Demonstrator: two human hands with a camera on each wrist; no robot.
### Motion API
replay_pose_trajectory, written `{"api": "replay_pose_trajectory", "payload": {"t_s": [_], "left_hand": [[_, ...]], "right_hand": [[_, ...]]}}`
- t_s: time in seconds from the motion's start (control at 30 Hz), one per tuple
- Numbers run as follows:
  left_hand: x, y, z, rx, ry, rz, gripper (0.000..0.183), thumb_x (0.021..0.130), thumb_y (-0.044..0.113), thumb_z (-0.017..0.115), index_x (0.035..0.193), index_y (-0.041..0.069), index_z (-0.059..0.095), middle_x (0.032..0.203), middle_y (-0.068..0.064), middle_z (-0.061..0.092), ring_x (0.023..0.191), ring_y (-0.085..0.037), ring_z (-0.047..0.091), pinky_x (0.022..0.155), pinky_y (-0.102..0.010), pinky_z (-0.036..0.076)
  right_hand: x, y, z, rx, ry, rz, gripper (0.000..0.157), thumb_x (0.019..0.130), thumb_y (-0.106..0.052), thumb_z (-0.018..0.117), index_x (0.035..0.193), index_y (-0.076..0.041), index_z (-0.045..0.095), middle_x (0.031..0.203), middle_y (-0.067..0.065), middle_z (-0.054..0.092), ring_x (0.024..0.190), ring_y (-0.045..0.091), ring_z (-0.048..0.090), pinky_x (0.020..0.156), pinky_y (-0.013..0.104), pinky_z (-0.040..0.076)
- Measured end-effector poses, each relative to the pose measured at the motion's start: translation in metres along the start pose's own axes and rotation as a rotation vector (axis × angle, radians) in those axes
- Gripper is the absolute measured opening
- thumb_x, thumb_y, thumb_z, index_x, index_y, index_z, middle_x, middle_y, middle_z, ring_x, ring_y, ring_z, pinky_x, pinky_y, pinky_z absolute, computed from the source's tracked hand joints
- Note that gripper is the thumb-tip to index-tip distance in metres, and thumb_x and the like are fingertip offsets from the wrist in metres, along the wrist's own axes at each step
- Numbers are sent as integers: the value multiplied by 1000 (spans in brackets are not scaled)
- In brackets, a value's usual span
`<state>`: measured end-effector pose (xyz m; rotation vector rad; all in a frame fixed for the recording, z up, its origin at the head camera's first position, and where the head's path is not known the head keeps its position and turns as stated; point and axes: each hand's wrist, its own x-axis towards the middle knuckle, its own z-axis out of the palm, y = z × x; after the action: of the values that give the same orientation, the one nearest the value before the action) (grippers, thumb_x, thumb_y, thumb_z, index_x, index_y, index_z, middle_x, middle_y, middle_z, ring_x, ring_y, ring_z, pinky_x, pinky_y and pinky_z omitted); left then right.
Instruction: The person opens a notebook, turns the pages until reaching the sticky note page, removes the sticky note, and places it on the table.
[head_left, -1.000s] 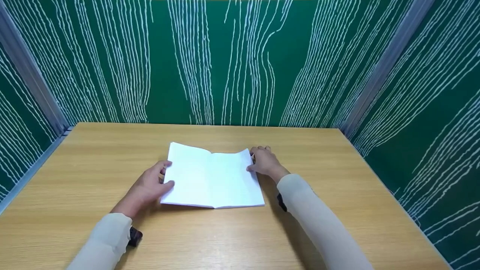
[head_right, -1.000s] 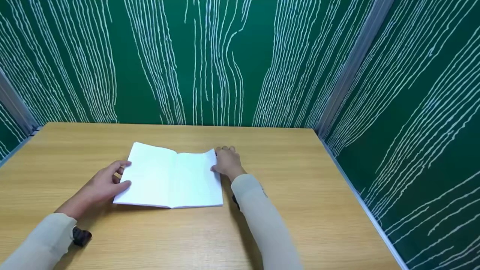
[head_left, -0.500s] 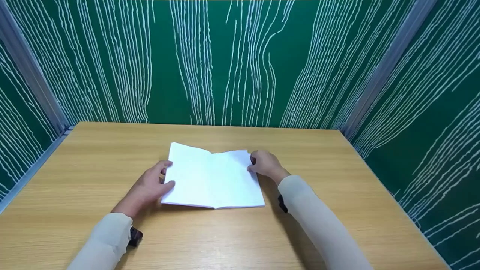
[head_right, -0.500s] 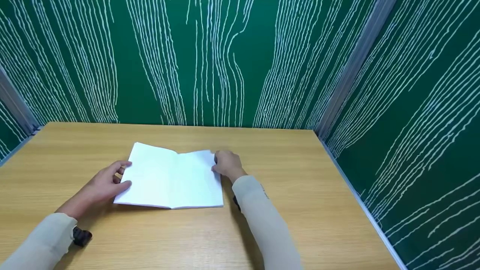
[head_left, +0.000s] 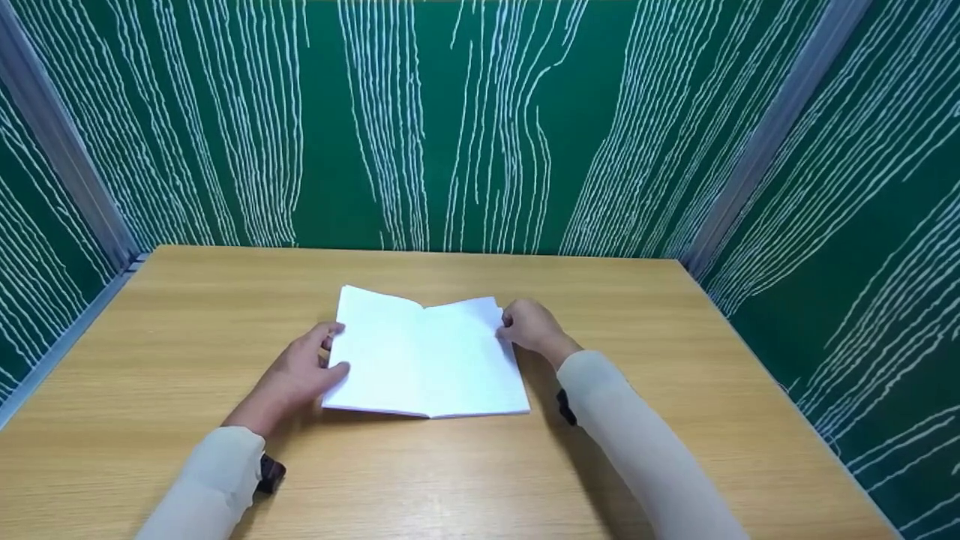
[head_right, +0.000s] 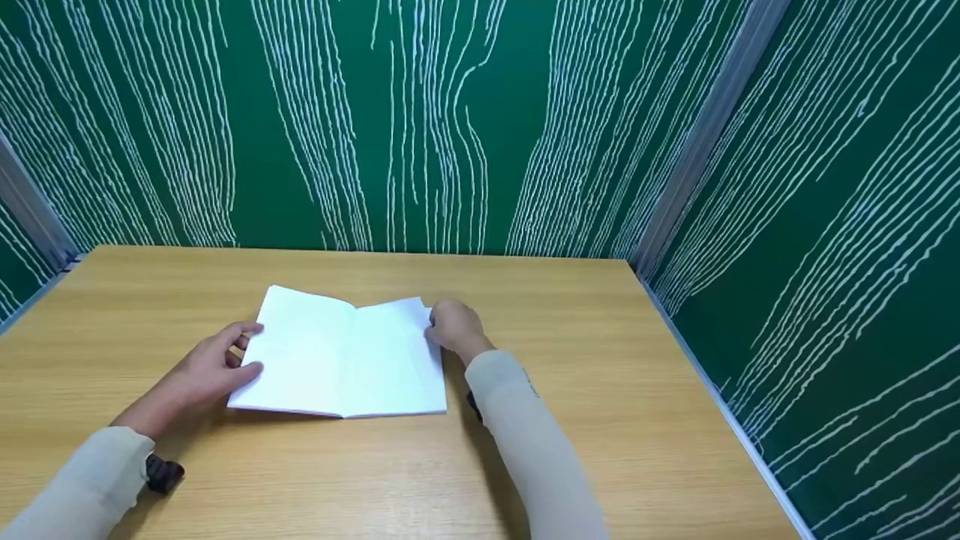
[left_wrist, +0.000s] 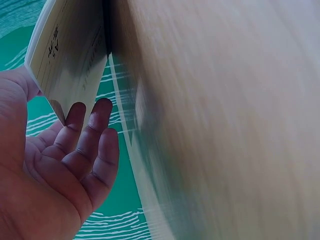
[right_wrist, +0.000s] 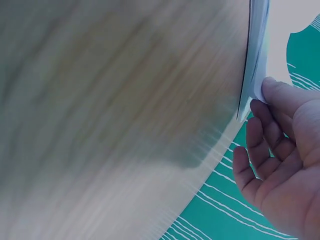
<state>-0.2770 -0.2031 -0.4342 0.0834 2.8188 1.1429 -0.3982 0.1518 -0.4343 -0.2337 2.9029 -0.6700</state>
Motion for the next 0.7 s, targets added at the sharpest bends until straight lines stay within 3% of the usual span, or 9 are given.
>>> {"api": "replay_pose_trajectory", "payload": {"t_s": [0.07, 0.27, 0.47, 0.7], "left_hand": [[0, 0, 0, -6, -1, -5, 66, 91, 33, 63, 147, 21, 31, 136, -11, 46, 117, -29, 50, 103, -50, 43], [0, 1, 0, -13, -8, -10, 65, 91, 34, 62, 148, 21, 31, 136, -10, 45, 117, -29, 50, 103, -50, 43], [-1, 0, 0, -6, 12, 28, 64, 91, 30, 63, 146, 17, 33, 133, -12, 48, 114, -29, 52, 102, -49, 44], [0, 0, -1, -9, 10, 29, 64, 91, 29, 63, 146, 17, 33, 133, -13, 48, 116, -30, 52, 103, -49, 43]], "right_hand": [[0, 0, 0, 20, 13, -4, 12, 84, -14, 73, 95, -9, 73, 84, 5, 65, 75, 21, 59, 62, 27, 46], [0, -1, 1, 44, 47, 19, 42, 80, -13, 78, 115, -12, 57, 93, 5, 63, 83, 21, 60, 69, 26, 52], [0, 2, 2, 36, 86, -12, 36, 77, -10, 79, 105, -11, 56, 84, 6, 60, 78, 20, 57, 65, 26, 47], [0, 1, 4, 88, 78, 22, 54, 80, -6, 76, 126, -7, 48, 87, 8, 62, 77, 20, 59, 64, 25, 48]]}}
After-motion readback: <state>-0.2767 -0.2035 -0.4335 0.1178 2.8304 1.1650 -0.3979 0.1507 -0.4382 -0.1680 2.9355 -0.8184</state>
